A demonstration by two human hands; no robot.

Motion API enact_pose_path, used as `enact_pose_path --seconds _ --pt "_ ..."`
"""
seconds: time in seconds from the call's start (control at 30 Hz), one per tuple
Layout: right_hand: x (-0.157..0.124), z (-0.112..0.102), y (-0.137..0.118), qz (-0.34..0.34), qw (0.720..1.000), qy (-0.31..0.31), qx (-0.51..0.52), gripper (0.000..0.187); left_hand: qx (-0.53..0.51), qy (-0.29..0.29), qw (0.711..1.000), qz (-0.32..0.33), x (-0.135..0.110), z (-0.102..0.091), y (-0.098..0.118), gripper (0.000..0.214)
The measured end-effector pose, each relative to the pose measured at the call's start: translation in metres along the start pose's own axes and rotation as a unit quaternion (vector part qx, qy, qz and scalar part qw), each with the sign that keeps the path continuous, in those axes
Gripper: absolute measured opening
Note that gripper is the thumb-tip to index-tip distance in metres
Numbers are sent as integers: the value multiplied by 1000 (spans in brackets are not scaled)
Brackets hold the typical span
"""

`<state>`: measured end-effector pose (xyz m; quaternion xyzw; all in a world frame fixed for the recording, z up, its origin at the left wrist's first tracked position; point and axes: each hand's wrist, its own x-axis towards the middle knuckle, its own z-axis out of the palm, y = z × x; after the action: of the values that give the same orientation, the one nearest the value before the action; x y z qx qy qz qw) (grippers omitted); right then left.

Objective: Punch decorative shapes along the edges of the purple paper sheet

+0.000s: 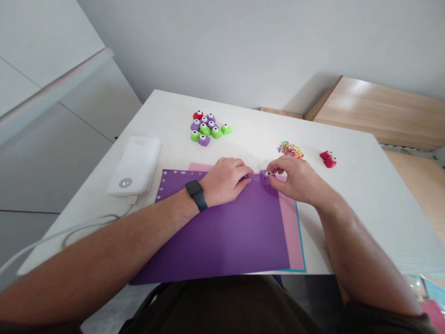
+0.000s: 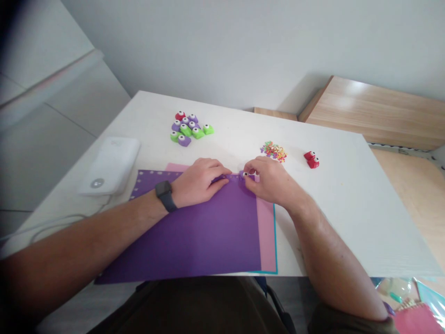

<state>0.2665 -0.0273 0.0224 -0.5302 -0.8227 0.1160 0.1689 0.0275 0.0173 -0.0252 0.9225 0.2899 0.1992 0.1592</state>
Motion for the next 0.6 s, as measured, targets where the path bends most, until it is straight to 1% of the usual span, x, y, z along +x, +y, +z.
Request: enact_pose_path --seconds 0.2,0.3,0.4,0.5,0.6 --pt "1 5 2 14 1000 12 8 12 -1 5 1000 1 0 1 0 23" --pt "1 6 3 4 1000 7 5 17 -1 6 1000 2 0 1 0 23" --pt "0 6 4 -14 1000 6 1 17 0 6 1000 1 0 1 0 24" --pt "0 5 4 -19 1000 22 6 16 0 6 1000 0 0 0 0 24" --pt "1 5 4 -9 998 56 3 13 -1 3 1000 0 0 -1 1 24"
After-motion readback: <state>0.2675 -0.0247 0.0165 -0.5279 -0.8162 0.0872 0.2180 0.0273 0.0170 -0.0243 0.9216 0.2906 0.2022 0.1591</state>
